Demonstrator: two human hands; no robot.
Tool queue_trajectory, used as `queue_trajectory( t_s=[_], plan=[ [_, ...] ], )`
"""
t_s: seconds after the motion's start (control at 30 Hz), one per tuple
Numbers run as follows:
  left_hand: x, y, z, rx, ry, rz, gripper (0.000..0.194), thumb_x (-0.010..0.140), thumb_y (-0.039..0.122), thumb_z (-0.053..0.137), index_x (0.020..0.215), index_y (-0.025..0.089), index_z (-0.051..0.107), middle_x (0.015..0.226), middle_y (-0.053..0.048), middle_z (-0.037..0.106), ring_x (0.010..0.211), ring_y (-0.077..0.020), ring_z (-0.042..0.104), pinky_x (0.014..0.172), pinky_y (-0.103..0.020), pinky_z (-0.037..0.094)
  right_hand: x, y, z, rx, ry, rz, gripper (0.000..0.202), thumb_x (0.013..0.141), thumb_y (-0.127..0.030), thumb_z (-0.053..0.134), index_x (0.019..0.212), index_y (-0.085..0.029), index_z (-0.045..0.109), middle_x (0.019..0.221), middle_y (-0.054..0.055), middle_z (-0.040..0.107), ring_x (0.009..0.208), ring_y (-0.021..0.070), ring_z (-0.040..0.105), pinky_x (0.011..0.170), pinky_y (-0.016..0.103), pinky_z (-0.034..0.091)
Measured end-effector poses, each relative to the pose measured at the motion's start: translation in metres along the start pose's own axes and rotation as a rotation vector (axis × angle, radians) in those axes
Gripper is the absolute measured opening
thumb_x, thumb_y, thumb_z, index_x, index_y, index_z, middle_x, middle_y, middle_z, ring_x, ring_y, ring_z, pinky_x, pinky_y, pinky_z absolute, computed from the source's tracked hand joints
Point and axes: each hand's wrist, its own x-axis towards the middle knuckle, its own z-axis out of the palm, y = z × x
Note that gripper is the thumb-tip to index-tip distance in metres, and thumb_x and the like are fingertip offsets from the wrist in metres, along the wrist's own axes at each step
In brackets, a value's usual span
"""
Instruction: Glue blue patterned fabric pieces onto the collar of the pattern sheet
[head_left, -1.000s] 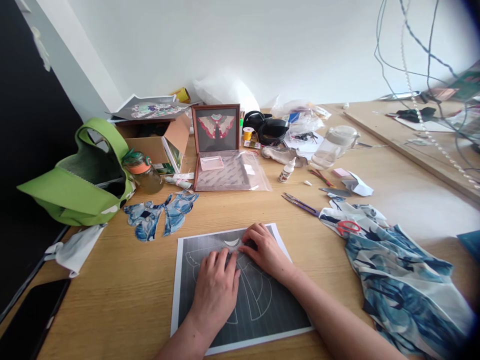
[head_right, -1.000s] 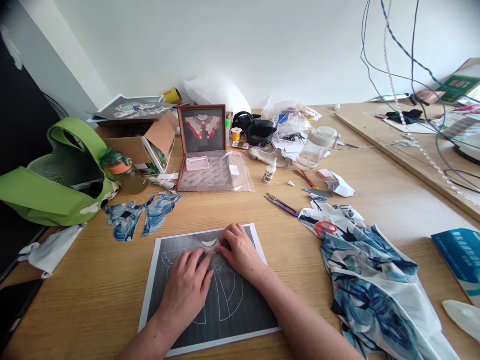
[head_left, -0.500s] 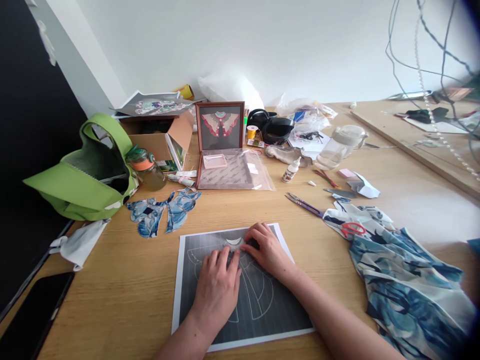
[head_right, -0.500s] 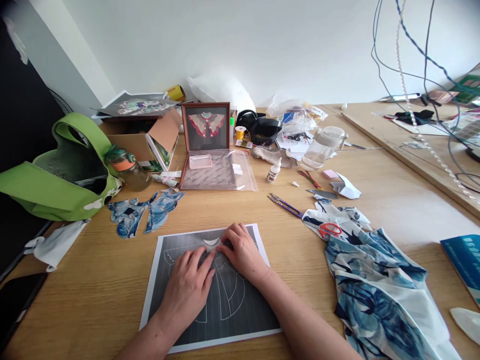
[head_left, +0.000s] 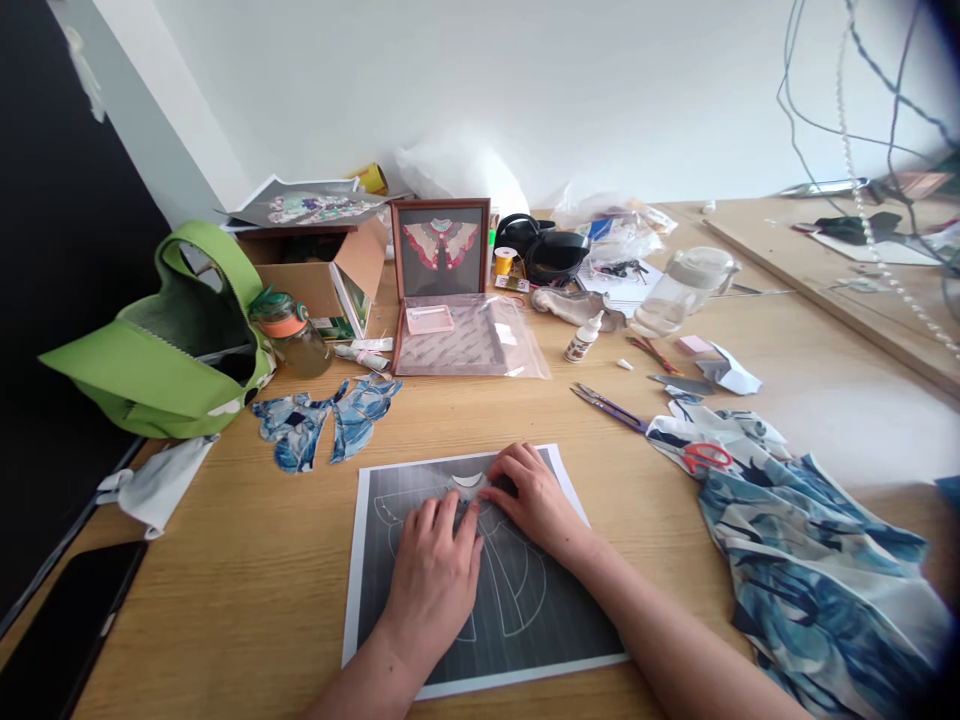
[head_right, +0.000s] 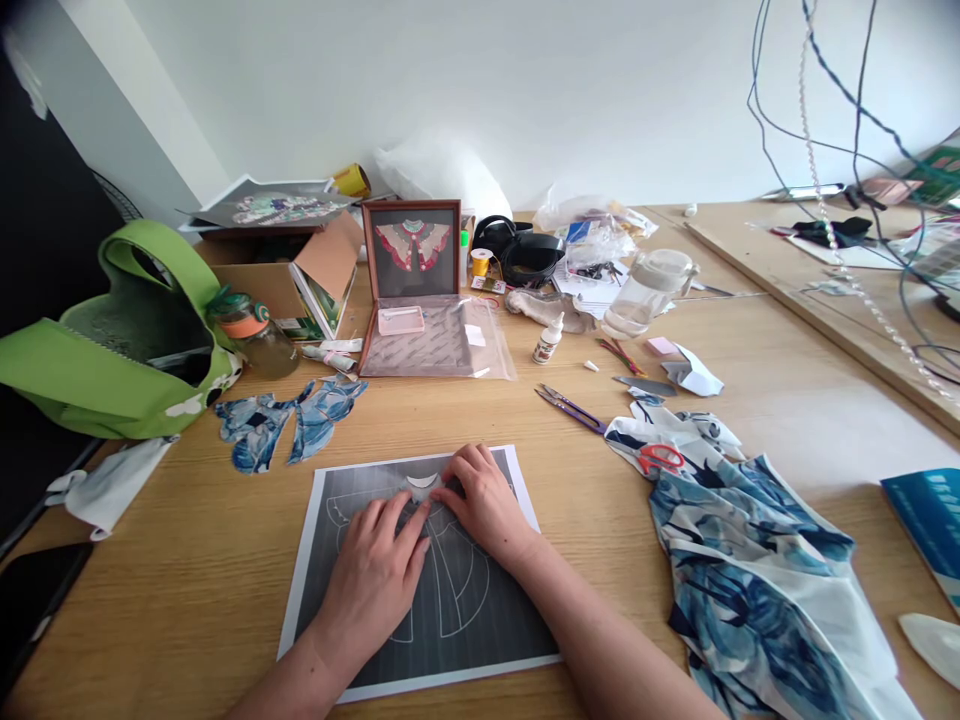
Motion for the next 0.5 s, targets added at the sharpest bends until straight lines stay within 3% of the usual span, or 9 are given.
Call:
queue_trajectory(
  t_s=[0.5],
  plan=[
    [0.0004,0.0001,0.0004,-0.005,0.005,-0.002,0.034,0.092,0.02,0.052,0.124,0.02,0.061,0.121,-0.011,0.061,0.099,-0.0279,0.055,0.082,-0.046,0.05,0.0008,-0.0005,-0.0002,-0.015,0.009,-0.024,0.017,0.081,-0.021,0.073,0.08,-0.018,0.057,0.085,0.005,0.058,0.086,0.0229,0.051,0.074,0.037,0.048]
  ],
)
